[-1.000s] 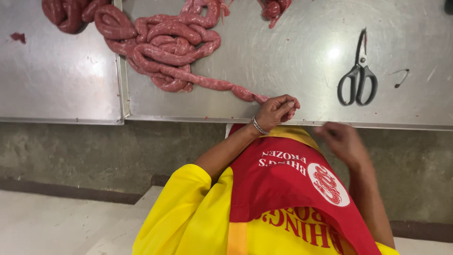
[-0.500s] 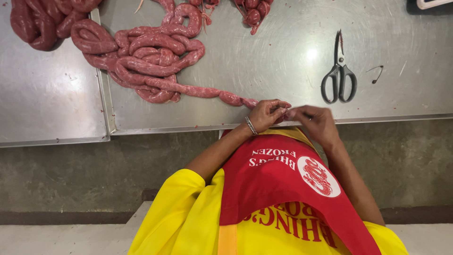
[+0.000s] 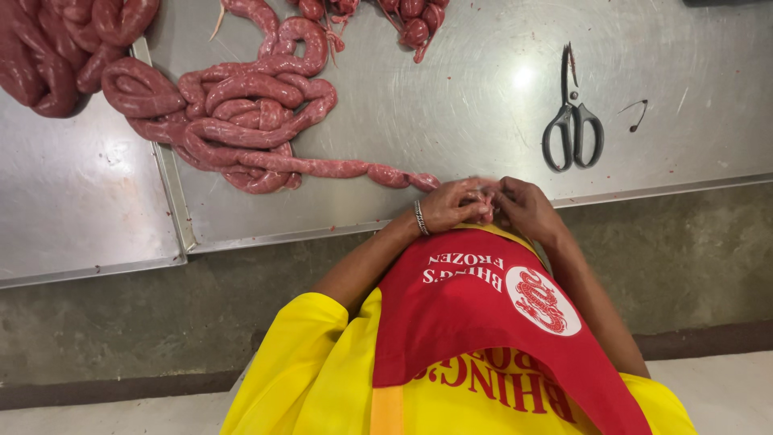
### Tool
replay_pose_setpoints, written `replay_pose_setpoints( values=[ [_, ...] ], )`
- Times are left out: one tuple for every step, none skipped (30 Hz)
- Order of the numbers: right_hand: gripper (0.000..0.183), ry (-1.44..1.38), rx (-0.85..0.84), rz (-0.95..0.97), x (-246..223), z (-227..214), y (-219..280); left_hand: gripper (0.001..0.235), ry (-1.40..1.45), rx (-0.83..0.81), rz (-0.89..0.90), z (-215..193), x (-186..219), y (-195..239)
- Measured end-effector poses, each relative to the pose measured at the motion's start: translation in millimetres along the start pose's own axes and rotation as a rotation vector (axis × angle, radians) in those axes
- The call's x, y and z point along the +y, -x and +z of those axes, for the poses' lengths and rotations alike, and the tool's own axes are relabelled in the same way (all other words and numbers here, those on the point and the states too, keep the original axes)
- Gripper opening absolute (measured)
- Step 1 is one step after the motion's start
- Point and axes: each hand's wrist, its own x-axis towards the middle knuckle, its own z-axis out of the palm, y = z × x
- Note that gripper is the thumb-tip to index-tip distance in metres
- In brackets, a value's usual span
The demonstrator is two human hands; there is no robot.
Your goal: The person ties sections of stuffed sausage casings using string and cuts them into individual links using scissors on a metal workspace.
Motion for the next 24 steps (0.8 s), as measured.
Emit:
replay_pose_setpoints(
  values=[
    [0.031, -0.003, 0.004, 0.001, -1.3, -2.5, 6.0, 0.045, 0.000, -0.005, -0.002, -0.1, -5.2, 1.5],
    [0.033, 0.040, 0.074, -0.035, -4.4, -7.1, 14.5, 0.031, 0.040, 0.060, 0.042, -0.4, -9.8, 3.7],
    [0.034, 0.085, 0.146, -0.075, -10.5, -13.7, 23.1, 0.021, 0.078, 0.125, 0.089, -2.6, -12.1, 2.7],
    [0.034, 0.084, 0.151, -0.077, -16.9, -20.1, 32.8, 0.021, 0.075, 0.120, 0.092, -5.2, -13.3, 0.6],
    [0.036, 0.323, 0.118, -0.089, -21.1, -25.1, 45.6, 0.020, 0.125, 0.171, 0.120, -5.6, -15.1, 1.8],
    [0.038, 0.561, 0.081, -0.099, -23.4, -30.0, 58.2, 0.019, 0.175, 0.222, 0.148, -5.8, -16.3, 2.6],
    [0.038, 0.557, 0.083, -0.093, -22.7, -36.3, 75.2, 0.019, 0.177, 0.218, 0.143, -5.4, -17.0, 3.4],
    [0.037, 0.471, -0.023, -0.208, -18.5, -44.7, 93.9, 0.019, 0.222, 0.240, 0.080, -5.1, -17.4, 3.6],
    [0.036, 0.386, -0.119, -0.327, -10.8, -51.8, 103.1, 0.020, 0.263, 0.255, 0.023, -6.3, -17.2, 0.2],
    [0.036, 0.385, -0.110, -0.325, -0.9, -60.8, 95.4, 0.020, 0.262, 0.246, 0.022, -7.2, -17.5, -3.0],
    [0.035, 0.392, 0.090, -0.152, 10.7, -72.0, 83.9, 0.019, 0.394, 0.286, 0.029, -7.2, -18.8, -6.0],
    [0.040, 0.394, 0.286, 0.027, 24.8, -77.6, 78.7, 0.019, 0.526, 0.325, 0.034, -6.5, -21.0, -8.3],
    [0.040, 0.402, 0.288, 0.024, 38.0, -79.0, 77.7, 0.019, 0.528, 0.324, 0.042, -4.0, -23.5, -13.3],
    [0.037, 0.327, 0.390, 0.073, 49.7, -76.2, 80.2, 0.020, 0.470, 0.291, 0.093, -0.1, -25.7, -18.8],
    [0.035, 0.244, 0.479, 0.125, 58.6, -71.9, 80.6, 0.020, 0.409, 0.268, 0.133, 2.3, -27.1, -17.4],
    [0.035, 0.246, 0.471, 0.124, 63.2, -75.7, 80.2, 0.020, 0.410, 0.277, 0.132, -1.4, -26.1, -15.2],
    [0.033, 0.013, 0.483, 0.054, 67.6, -81.8, 85.7, 0.020, 0.316, 0.266, 0.118, -9.0, -22.3, -14.8],
    [0.032, -0.218, 0.490, -0.017, 72.4, -86.0, 90.0, 0.021, 0.221, 0.254, 0.106, -13.1, -17.0, -14.3],
    [0.032, -0.221, 0.490, -0.018, 76.6, -90.3, 90.1, 0.021, 0.219, 0.254, 0.104, -14.0, -10.1, -13.5],
    [0.034, -0.066, 0.679, 0.099, 81.2, -97.5, 91.5, 0.023, -0.208, 0.335, 0.232, -13.8, -2.3, -13.0],
    [0.036, 0.092, 0.863, 0.224, 87.6, -103.0, 94.0, 0.036, -0.638, 0.396, 0.355, -12.5, 4.6, -10.3],
    [0.036, 0.088, 0.862, 0.227, 93.9, -107.3, 93.8, 0.036, -0.639, 0.393, 0.351, -10.8, 10.8, -6.4],
    [0.025, 0.429, 0.986, 0.026, 97.0, -114.0, 89.7, 0.055, -0.803, 0.408, 0.282, -9.3, 16.3, -4.8],
    [0.023, 0.774, 1.079, -0.186, 98.1, -119.5, 85.3, 0.076, -0.965, 0.421, 0.210, -8.1, 19.9, -2.9]
  ],
)
